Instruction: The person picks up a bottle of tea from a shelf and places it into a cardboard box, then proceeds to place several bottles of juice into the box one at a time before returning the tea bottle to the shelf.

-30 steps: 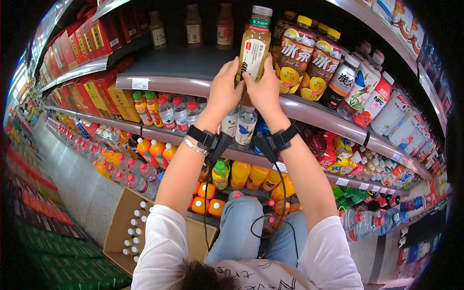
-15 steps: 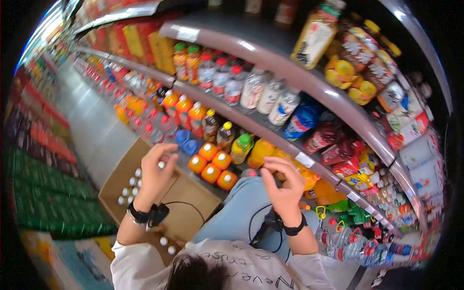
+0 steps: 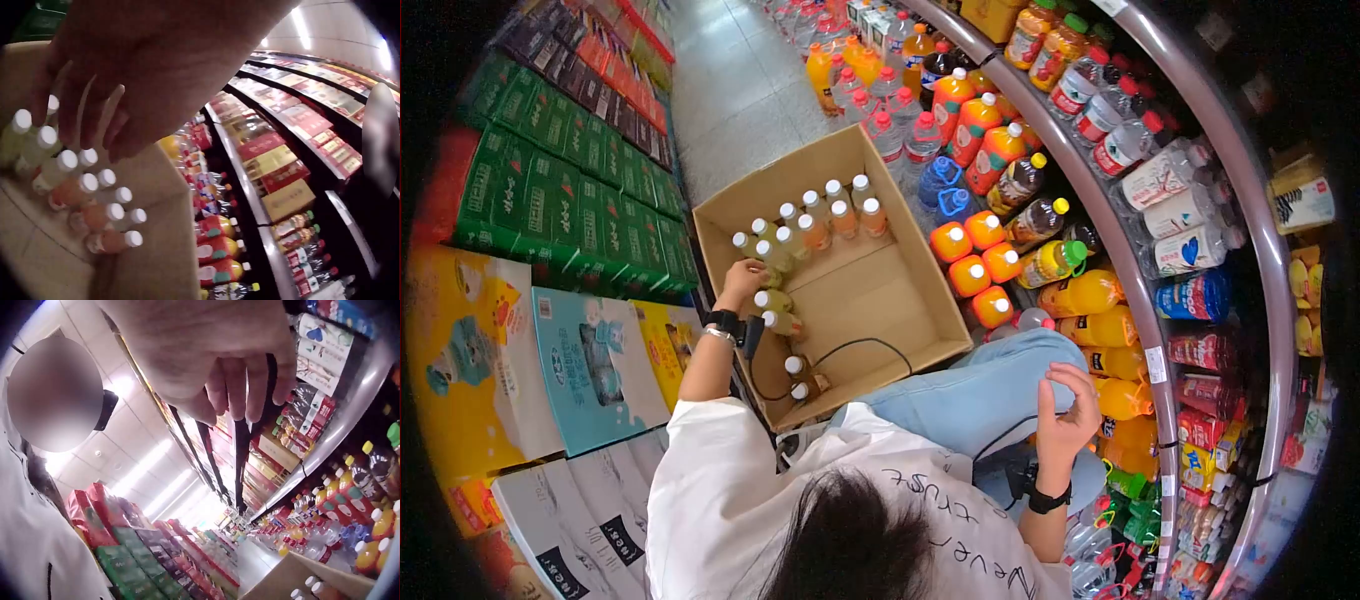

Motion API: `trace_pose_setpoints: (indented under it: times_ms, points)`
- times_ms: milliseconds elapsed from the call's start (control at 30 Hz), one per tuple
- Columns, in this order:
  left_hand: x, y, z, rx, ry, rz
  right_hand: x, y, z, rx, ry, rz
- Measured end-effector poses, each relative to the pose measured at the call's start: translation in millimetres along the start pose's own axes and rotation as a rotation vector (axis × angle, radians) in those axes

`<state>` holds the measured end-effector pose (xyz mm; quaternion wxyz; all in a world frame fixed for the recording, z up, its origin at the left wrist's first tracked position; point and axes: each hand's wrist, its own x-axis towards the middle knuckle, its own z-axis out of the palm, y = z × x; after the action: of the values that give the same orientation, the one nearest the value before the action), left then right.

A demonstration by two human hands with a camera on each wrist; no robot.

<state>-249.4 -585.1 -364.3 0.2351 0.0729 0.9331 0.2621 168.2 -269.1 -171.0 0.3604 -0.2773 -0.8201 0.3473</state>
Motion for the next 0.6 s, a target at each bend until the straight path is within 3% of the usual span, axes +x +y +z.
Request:
trace_pose_setpoints:
  times_ms: [100,267,367,500,533,600]
  points:
    - [26.1,-58.7,37.3,0.021,-0.038,-0.127,-5.0,2.8,7.5,-0.004,-0.017,0.041]
    - [33.0,-93.6,67.4,0.223,-0.164,-0.247,-13.2,4.9,12.5,0.001,-0.047,0.094]
    - [44.6,-132.0,107.9,0.301,-0.147,-0.318,-21.0,8.5,11.7,0.043,-0.031,0.178]
    - [33.7,-127.5,121.3,0.357,-0.044,-0.353,-24.1,11.8,10.2,0.032,-0.02,0.221]
    - [30.3,-121.8,115.0,0.376,-0.124,-0.331,-25.2,11.5,10.3,0.028,-0.02,0.236]
    - [10.1,-96.2,109.2,0.34,-0.054,-0.378,-26.2,10.6,12.0,0.038,-0.028,0.265]
